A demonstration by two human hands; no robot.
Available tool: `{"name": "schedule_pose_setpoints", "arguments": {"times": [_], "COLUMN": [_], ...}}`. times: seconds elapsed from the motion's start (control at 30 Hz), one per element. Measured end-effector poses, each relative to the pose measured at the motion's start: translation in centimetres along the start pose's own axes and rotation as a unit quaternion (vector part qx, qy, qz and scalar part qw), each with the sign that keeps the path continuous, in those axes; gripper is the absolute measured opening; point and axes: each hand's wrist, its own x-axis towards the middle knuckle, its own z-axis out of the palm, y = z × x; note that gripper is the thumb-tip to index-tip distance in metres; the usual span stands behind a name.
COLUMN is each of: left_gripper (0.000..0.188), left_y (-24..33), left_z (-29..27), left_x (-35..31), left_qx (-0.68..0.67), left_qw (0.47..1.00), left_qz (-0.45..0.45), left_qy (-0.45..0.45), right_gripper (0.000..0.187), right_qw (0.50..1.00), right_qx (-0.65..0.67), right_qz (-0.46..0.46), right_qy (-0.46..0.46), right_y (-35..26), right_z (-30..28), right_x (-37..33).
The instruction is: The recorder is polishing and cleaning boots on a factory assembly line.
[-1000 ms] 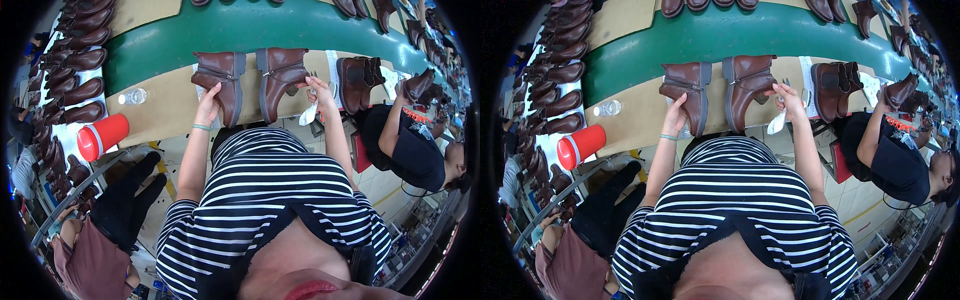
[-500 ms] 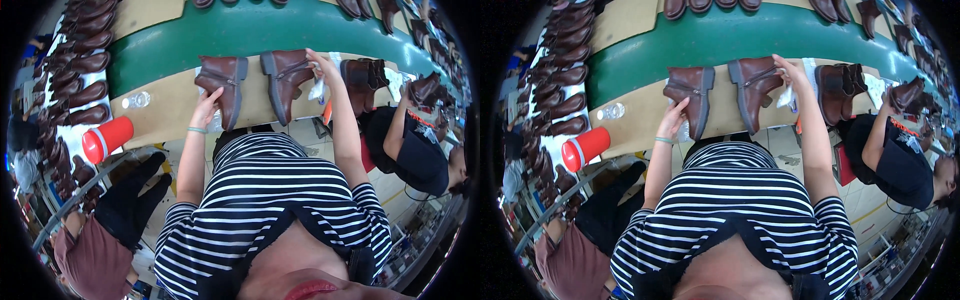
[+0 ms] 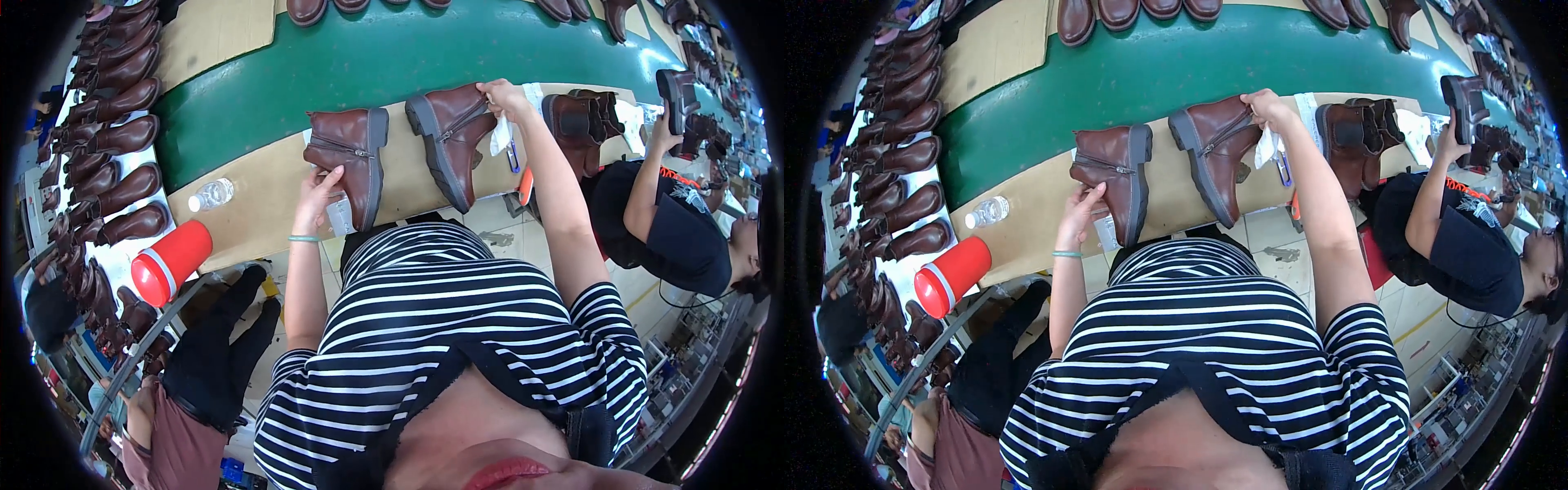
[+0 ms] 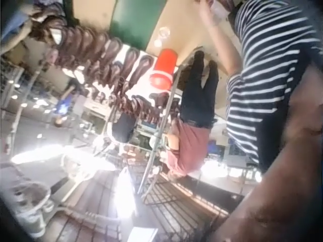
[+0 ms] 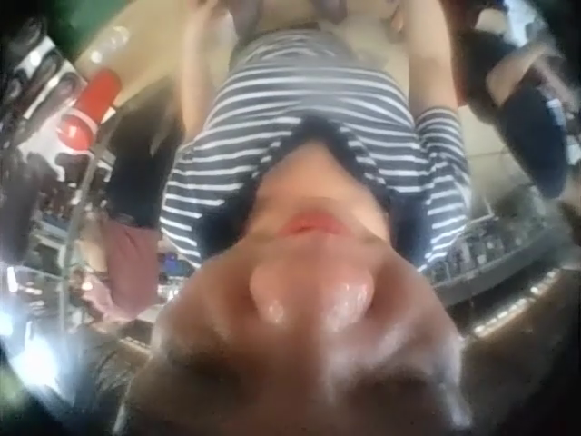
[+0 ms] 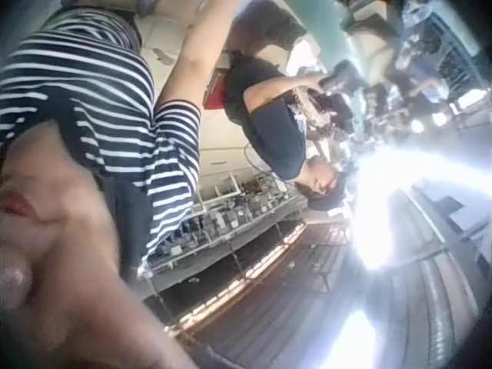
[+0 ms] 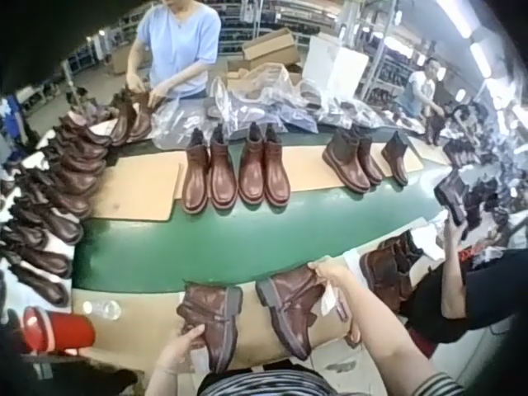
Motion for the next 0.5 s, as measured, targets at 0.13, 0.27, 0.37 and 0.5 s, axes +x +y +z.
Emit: {"name": "schedule_pose_setpoints", "arguments": {"times": [0.13,0.27,0.37,0.5], "left_gripper": [0.055,0.046,0.041,0.036], "left_y": [0.3,5.8,9.1,12.4], "left_z": [-2.3,1.6,4.8,11.8], "left_x": [2.6,1.3,2.6,5.1], "left_qx": [0.279,0.336,0.206,0.171], "left_qw": [0.932,0.816,0.858,0.883], "left_qz": [0.09,0.338,0.414,0.436], "left_qy": [0.213,0.327,0.222,-0.017], "right_gripper": [0.025,0.017,0.013,0.025], "right_qw": [0.998,0.994,0.995,0.998], "right_qx": [-0.021,0.006,0.073,0.01], "right_qz": [-0.052,-0.094,0.013,-0.054], "right_qy": [-0.01,0.056,-0.068,0.016], "right_y": [2.1,1.7,0.8,2.6], "right_z": [0.8,1.9,-0.8,-3.6], "right_x": [2.6,1.9,0.9,-2.7]}}
